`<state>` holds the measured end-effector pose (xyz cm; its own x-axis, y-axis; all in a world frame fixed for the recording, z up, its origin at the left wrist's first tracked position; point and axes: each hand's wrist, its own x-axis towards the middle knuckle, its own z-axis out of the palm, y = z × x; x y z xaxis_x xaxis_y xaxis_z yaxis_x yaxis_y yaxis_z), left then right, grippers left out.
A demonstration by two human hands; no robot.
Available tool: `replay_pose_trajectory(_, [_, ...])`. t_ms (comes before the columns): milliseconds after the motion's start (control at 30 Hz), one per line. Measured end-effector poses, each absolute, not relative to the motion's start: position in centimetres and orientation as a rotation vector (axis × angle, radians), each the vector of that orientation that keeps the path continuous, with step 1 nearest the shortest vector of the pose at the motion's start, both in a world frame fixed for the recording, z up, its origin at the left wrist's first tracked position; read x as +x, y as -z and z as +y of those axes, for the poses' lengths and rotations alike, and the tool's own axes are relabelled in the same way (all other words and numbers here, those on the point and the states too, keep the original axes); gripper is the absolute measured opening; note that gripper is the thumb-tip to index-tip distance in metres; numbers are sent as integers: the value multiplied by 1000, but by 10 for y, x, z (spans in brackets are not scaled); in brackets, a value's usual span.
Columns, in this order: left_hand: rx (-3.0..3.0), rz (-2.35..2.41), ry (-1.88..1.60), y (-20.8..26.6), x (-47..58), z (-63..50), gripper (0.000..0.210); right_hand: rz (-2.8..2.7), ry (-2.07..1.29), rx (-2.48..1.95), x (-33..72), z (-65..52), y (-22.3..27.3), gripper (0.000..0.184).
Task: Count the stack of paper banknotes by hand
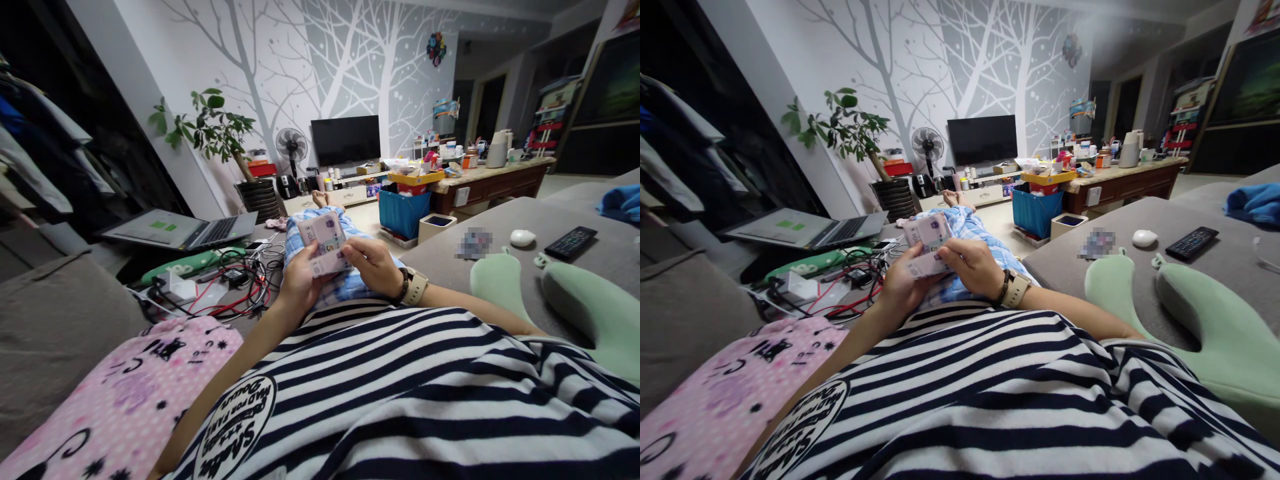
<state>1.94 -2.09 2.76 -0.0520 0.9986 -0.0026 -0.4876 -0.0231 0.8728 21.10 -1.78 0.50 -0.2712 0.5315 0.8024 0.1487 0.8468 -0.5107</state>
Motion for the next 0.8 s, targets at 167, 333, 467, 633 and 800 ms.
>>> replay_pose_trajectory(167, [776, 730, -1508, -20, 27, -13, 30, -1815, -421, -514, 213, -17, -5, 84])
replay_pose_trajectory(333, [772, 678, -1486, -18, 32, -14, 39, -1620, -417, -717, 209, -12, -8, 70])
replay_pose_trajectory(467, [814, 684, -1504, -18, 30, -18, 44, -1515, -471, -831, 207, -6, -11, 63])
replay_pose_trajectory(633, [847, 629, -1493, -19, 28, -20, 56, -1500, -521, -871, 206, -1, -12, 67])
replay_pose_trajectory(800, [840, 634, -1486, -18, 29, -20, 60, -1466, -542, -865, 205, 6, -10, 68])
